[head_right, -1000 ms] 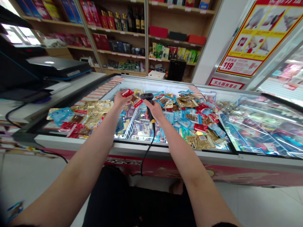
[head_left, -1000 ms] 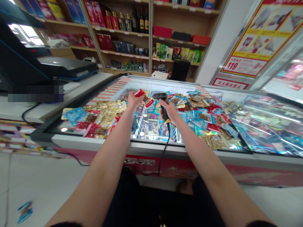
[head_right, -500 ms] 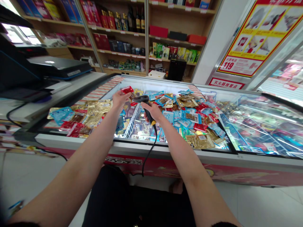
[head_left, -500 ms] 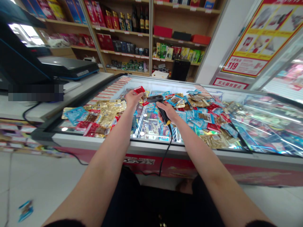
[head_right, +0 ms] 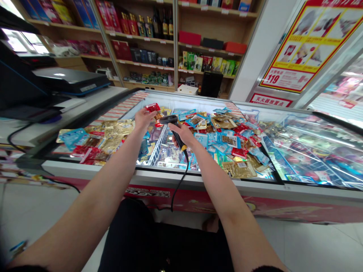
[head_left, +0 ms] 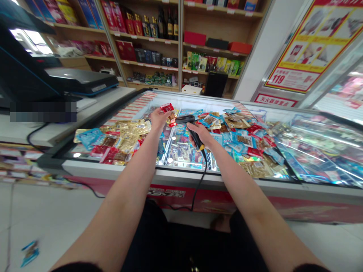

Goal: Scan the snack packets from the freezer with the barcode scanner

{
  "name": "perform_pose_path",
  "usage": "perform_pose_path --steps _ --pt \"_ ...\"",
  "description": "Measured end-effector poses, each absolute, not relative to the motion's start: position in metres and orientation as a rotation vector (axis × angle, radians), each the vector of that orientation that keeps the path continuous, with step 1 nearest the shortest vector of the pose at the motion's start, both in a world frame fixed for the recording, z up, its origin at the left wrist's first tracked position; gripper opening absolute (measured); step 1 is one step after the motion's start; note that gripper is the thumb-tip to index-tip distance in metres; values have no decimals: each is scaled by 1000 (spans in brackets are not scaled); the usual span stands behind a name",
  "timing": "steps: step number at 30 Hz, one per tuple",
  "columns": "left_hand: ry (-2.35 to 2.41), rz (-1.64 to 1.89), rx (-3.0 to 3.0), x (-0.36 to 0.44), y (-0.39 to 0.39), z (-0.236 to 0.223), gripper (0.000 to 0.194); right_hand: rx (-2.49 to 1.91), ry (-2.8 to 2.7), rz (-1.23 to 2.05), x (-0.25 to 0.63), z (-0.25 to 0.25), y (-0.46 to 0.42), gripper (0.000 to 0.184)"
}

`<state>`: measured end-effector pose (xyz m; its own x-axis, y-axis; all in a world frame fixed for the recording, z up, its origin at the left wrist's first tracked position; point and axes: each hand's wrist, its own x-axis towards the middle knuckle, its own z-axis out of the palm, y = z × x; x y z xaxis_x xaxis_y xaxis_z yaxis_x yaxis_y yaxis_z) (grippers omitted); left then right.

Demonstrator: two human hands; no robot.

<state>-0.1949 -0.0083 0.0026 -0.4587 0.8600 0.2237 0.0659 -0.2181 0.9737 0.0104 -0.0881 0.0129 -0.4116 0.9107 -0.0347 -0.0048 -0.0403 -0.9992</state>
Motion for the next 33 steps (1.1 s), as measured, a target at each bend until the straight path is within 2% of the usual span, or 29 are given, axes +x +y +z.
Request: perform_pose_path --steps 33 --pt "1443 1735 1198 -195 -5 -2 33 -980 -1518 1555 12 15 -91 42"
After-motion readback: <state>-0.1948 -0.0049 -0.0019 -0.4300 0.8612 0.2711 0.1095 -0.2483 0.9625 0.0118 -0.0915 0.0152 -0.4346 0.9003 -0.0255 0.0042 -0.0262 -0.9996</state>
